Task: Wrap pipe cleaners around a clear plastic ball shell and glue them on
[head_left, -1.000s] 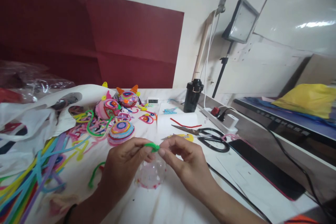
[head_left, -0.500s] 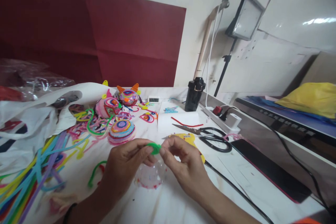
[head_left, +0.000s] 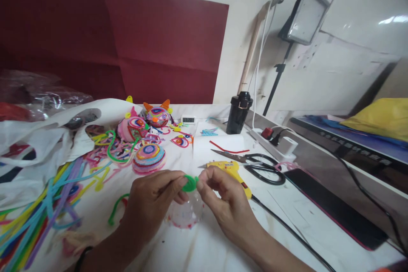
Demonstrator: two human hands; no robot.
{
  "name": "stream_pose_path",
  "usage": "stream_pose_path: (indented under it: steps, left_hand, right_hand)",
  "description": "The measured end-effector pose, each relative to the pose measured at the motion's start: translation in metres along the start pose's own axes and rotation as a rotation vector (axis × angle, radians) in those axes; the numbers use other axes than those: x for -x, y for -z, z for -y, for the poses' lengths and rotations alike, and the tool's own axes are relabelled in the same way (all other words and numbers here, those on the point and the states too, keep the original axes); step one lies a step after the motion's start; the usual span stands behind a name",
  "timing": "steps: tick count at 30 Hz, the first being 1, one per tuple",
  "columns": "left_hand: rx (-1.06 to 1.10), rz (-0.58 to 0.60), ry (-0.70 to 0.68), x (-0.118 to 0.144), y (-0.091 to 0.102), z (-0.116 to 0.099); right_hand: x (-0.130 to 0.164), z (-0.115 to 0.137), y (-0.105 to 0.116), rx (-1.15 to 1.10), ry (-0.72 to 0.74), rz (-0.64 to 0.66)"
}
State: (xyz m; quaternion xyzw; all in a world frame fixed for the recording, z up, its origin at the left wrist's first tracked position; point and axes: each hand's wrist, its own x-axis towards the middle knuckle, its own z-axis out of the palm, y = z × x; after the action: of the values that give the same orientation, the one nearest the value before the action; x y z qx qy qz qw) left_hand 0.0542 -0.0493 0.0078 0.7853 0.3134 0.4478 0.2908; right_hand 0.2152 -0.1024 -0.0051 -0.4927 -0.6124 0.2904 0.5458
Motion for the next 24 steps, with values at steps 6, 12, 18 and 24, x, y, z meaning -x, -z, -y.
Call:
stream_pose_path:
  steps: [6,12,18,24]
  left_hand:
    - [-0.142,0.029,-0.102,0.003,0.002,0.000]
    - [-0.243,0.050,-0.145,0.004,0.002,-0.001]
    - [-0.315,0.067,-0.199,0.002,0.002,-0.004]
    - [-0.365,0.033,-0.297,0.001,0.002,-0.004]
  right_hand:
    - [0.001,-0.001,0.004,0.069,0.073,0.023]
    - [-0.001,-0.001,0.009,0.147,0.121,0.069]
    - [-0.004,-0.002,0.011,0.122,0.078,0.112]
    - [-0.005,-0.003,0.011,0.008,-0.054,0.152]
